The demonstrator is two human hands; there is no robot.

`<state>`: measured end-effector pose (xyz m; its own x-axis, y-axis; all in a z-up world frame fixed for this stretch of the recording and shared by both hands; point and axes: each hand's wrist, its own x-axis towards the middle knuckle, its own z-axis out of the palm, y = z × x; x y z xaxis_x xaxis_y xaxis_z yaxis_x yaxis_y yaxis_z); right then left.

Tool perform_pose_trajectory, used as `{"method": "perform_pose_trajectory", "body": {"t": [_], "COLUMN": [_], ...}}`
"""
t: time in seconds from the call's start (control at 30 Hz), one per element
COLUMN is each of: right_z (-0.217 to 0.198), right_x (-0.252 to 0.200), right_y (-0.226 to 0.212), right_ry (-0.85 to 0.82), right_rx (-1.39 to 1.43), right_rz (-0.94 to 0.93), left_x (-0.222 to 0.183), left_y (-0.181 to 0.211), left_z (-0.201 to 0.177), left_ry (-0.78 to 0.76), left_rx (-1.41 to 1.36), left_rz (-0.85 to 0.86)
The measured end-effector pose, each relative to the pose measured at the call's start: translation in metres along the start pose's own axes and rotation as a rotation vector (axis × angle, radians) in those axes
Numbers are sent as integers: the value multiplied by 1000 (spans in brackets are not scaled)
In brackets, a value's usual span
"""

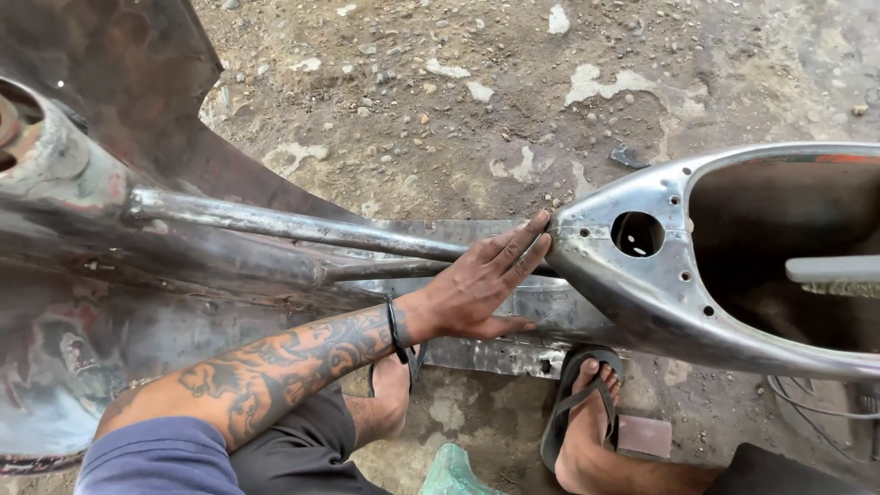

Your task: Manually sanding a metal motorcycle frame using a sanding block to prepare the surface.

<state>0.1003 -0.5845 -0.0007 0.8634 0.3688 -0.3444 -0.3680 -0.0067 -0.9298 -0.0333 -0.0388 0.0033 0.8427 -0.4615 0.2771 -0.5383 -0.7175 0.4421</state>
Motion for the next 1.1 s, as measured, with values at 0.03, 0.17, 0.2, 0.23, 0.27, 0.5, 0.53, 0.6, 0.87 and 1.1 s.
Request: {"method": "perform_pose_trajectory", "body": {"t": [0.03,0.17,0.2,0.23,0.27,0.5,0.53,0.6,0.87,1.1], "right_z": [-4,83,108,133,157,284,299,326,392,325], "right_x": [3,-45,-59,-75,-91,-139,-142,-142,-84,-92], "right_y": [35,31,36,41,44,84,88,92,55,53], "right_ry": [24,120,144,167,192,373,401,456,673,625], "right_rx": [8,32,35,38,40,51,54,61,141,62], "right_rz": [29,133,159,185,212,396,421,470,663,599], "left_x": [-1,-8,-8,-9,-10,-28,-27,-24,11,23], "left_y": [1,5,9,13,17,-7,-7,-6,30,39], "left_z": [0,-4,-10,-16,-21,42,44,48,-20,-67], "left_ry": [0,-34,-27,-93,-158,-321,-331,-335,-751,-783], "left_rx": [17,61,61,134,205,695,672,648,382,230], "left_rz": [-3,-31,-32,-23,-15,120,107,93,-77,-251]}}
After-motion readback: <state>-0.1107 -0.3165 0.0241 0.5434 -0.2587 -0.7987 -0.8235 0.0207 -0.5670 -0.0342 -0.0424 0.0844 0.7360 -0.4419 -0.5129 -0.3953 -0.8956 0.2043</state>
